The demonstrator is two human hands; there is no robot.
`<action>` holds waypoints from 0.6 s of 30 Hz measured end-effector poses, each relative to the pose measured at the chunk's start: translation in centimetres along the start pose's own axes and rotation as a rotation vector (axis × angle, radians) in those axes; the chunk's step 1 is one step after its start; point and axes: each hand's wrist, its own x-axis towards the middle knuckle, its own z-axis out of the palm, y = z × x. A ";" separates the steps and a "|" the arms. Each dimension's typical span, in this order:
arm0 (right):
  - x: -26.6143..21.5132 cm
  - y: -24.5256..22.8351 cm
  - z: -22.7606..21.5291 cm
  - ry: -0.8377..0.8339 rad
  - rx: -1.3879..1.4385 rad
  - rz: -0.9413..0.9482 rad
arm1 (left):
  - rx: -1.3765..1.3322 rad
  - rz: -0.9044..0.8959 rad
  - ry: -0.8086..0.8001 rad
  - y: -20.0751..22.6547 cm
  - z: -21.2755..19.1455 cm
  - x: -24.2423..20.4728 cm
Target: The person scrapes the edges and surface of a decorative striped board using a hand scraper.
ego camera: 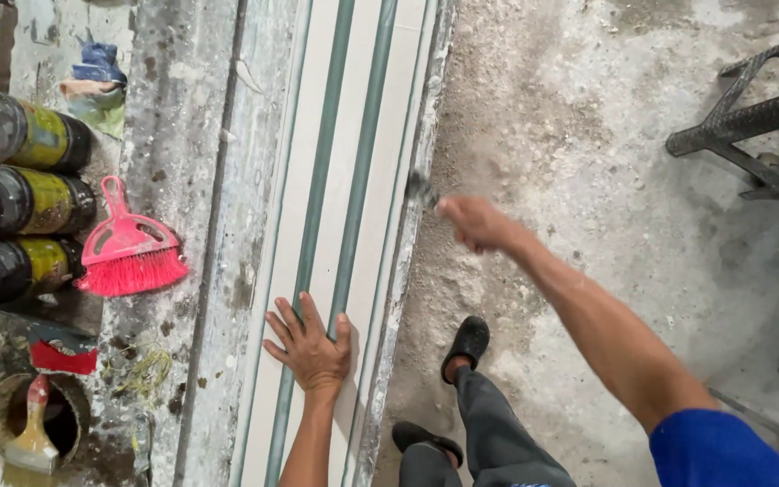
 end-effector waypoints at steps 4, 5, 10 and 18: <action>-3.7 8.8 12.1 -0.206 -0.208 -0.088 | 0.023 -0.003 0.029 -0.4 0.7 -0.1; -6.8 10.1 15.9 -0.213 -0.206 -0.088 | 0.028 -0.007 0.026 -0.5 0.7 -0.3; -17.3 15.4 29.0 -0.574 0.011 -0.236 | 0.004 0.005 0.042 -0.4 0.6 -0.2; -17.0 12.4 22.4 -0.286 0.090 -0.207 | 0.010 0.041 0.069 -0.5 0.9 -0.2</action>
